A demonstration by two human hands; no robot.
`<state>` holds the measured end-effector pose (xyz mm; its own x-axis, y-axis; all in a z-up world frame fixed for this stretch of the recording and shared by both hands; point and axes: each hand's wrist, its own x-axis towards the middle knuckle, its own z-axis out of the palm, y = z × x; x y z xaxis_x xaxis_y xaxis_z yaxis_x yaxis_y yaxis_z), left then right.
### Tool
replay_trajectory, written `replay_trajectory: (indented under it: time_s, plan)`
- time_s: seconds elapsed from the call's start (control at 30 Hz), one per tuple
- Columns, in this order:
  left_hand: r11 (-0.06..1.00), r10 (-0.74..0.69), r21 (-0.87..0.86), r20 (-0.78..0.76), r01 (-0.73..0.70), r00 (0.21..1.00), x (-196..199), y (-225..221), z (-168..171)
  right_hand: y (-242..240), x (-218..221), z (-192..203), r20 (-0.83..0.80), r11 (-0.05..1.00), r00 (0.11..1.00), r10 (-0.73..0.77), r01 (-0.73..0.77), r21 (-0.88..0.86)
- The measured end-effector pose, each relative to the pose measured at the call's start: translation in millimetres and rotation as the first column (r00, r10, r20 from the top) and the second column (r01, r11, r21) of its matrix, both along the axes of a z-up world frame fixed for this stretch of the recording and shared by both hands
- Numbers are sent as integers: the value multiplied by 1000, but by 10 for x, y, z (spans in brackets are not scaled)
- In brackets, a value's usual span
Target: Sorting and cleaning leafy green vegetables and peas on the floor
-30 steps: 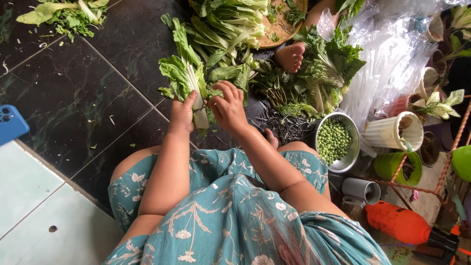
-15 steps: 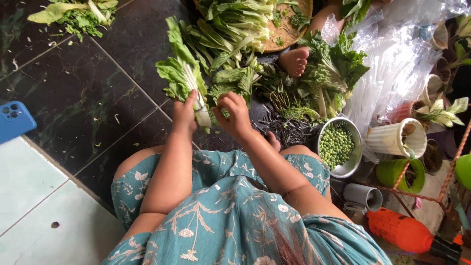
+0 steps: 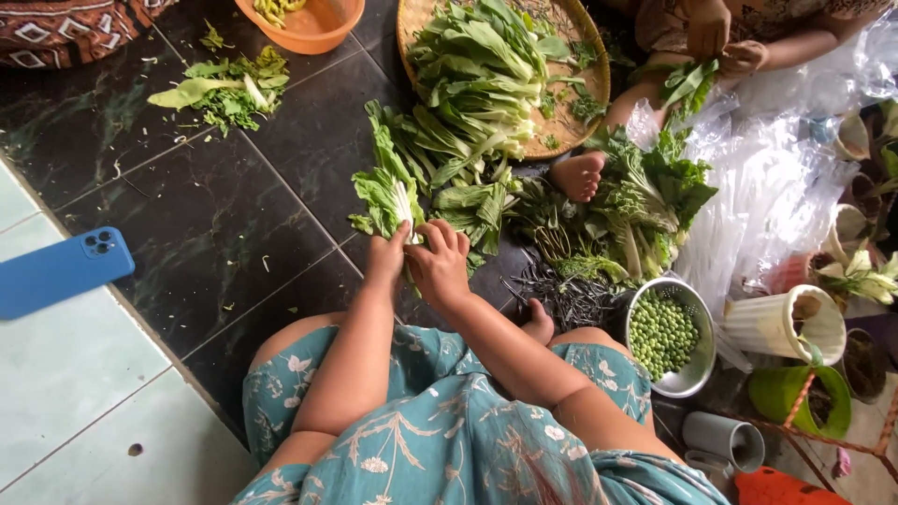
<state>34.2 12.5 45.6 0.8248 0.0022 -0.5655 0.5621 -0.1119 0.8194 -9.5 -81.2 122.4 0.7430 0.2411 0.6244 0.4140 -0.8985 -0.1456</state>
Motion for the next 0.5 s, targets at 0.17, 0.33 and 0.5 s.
replay_trajectory:
  time_s: [0.17,0.33,0.5]
  plan:
    - [985,148,-100,50,-143,988,-30,-40,-225,46,-38,43,-27,997,997,-72,72,-14]
    - [982,160,-119,94,-148,983,-9,-84,-259,30,-57,-91,-90,995,992,-90,87,-41]
    - [983,152,-131,199,-127,968,-19,-53,-44,93,-126,-80,-149,991,980,-128,119,-67]
